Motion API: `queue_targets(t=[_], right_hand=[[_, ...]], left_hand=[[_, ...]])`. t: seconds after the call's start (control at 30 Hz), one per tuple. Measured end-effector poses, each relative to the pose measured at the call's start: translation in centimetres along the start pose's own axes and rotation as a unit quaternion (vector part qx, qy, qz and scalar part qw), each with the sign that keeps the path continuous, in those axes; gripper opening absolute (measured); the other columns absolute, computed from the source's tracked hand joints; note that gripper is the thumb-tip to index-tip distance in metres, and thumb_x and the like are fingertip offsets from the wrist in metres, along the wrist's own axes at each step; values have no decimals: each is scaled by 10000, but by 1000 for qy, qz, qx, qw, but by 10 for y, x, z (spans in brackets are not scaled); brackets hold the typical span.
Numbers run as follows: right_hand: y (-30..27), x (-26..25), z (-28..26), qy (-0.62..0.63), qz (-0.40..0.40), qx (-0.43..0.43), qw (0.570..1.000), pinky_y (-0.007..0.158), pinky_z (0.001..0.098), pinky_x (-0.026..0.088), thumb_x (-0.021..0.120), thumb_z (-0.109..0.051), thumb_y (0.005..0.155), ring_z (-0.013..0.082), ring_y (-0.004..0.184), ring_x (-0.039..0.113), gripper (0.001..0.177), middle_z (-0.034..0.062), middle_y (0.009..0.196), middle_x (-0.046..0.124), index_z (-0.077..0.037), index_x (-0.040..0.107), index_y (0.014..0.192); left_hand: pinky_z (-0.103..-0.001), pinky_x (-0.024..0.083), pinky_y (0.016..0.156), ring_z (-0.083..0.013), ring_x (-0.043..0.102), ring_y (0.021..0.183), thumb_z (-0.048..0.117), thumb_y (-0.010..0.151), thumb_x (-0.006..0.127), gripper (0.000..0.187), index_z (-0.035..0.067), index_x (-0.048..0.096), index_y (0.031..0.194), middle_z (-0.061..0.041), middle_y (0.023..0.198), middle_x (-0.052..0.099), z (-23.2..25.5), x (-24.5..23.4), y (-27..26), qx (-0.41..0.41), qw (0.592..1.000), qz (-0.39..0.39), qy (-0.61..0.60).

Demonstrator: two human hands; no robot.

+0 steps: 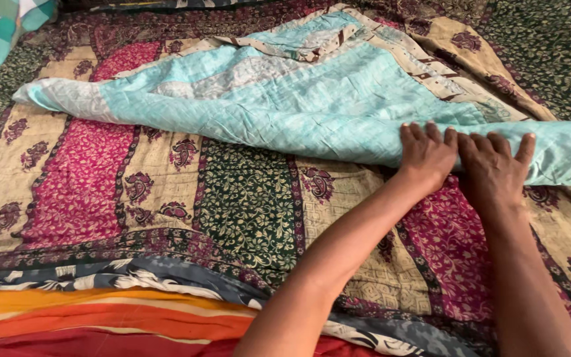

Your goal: The person folds a light blue patterned fabric on a bed. They smooth the fabric, fold it in half, and then roll it tightly into a cylindrical shape.

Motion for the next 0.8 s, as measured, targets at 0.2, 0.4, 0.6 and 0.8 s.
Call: queue_targets(t=[0.2,0.4,0.6,0.8], right_hand=[[-6,15,19,64,29,-23,997,1314,684,115,686,-196,912,228,1535,450,692,-14,1537,565,-212,504,1579],[-8,7,37,-25,22,3,999,1203,712,59,754,-294,822,345,1594,271,809,39,1694,397,-273,480,1583],[-10,13,51,28,4,12,1000,1274,678,69,860,-534,584,363,1640,233,1177,34,1737,376,-255,428,1642],[-15,39,79,66,55,-32,996,1212,693,106,812,-595,526,382,1542,299,1202,84,1670,414,-166,448,1588]], left_hand=[[-670,299,1158,-416,452,1409,207,930,627,588,53,450,1469,-145,1509,485,14,20,6,45,998,42,-27],[-647,304,1169,-391,446,1416,184,905,612,592,77,450,1464,-123,1485,504,33,27,22,57,996,52,-44],[-636,318,1200,-313,460,1453,234,1005,512,508,76,461,1484,-111,1510,515,50,44,34,48,997,47,-38],[-667,347,1099,-322,491,1354,212,869,545,606,107,477,1462,-89,1460,532,59,43,40,63,986,147,-55]])
Point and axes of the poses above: each hand's wrist, its own y-axis towards the middle knuckle, its own x-axis out of the palm, z = x × y, the point moved 1 cm from there along y, towards the middle knuckle
